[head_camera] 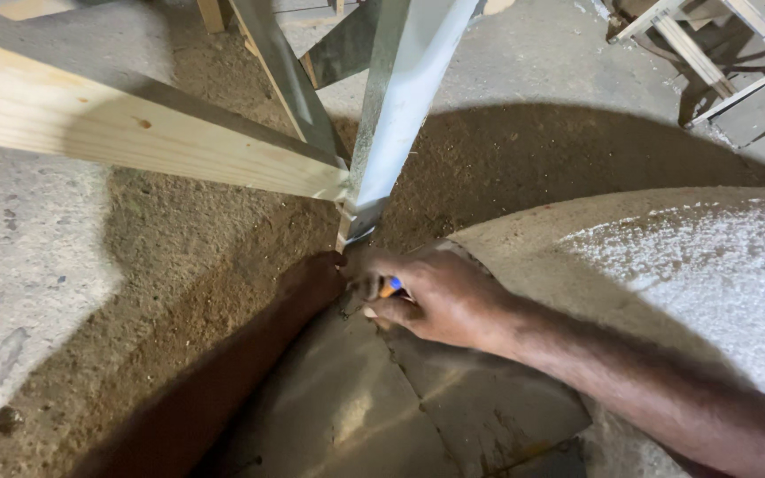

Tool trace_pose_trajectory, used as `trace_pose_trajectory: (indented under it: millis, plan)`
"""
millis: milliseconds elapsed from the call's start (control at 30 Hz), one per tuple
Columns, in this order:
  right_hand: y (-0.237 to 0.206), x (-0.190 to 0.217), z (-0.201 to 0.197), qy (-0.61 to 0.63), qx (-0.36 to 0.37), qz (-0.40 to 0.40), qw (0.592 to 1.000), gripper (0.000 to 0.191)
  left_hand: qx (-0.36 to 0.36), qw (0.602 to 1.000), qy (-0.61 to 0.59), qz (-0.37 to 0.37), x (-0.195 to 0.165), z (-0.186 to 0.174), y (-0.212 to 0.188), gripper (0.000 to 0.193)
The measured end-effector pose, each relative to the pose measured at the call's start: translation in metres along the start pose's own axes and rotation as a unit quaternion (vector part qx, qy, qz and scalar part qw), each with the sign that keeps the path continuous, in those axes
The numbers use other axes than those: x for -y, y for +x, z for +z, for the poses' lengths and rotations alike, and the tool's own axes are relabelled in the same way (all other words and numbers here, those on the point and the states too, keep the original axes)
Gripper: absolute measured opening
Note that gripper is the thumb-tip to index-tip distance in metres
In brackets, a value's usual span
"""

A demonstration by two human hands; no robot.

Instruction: The person marks a metal sheet against a curved structure using a pencil, then uses an angle grinder to cut the sheet on a wooden block. The person handles the metal sheet and grinder while seated on the floor.

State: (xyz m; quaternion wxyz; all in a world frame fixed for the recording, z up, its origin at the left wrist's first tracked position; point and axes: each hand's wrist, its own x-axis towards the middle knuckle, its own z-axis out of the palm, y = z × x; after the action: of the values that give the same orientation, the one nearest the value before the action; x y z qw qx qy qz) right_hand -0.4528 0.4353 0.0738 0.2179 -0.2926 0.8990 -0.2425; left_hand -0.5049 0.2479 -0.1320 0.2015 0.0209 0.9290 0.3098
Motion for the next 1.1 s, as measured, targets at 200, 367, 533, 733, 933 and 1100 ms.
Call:
trace_pose_trajectory:
  millis: [200,367,533,733,933,1100]
  plan:
    - [-0.04,0.014,-0.009,0.054,-0.031,-0.04,0.997,0.018,0.026,0.998,-0.008,-0.052,0.0,0.001,0.0,0.044]
    - [-0.065,0.028,-0.016,0.071,-0.003,-0.006,0.997,0.02,0.002,0.999,-0.016,-0.029,0.003,0.001,0.0,0.042]
    - [-0.088,0.031,-0.01,0.085,-0.018,-0.024,0.996,0.02,0.022,1.0,-0.003,-0.01,0.004,0.002,0.003,0.043]
    - [-0.141,0.03,0.005,0.126,-0.096,-0.087,0.984,0.023,0.01,1.0,0.001,-0.025,0.003,0.0,0.003,0.043]
    - [-0.193,0.035,0.011,0.127,-0.014,-0.014,0.992,0.03,0.013,1.0,0.004,-0.016,0.006,-0.002,0.003,0.046]
    - [-0.216,0.032,0.012,0.117,-0.054,-0.088,0.988,0.031,0.012,1.0,0.01,-0.012,0.007,-0.003,0.003,0.045]
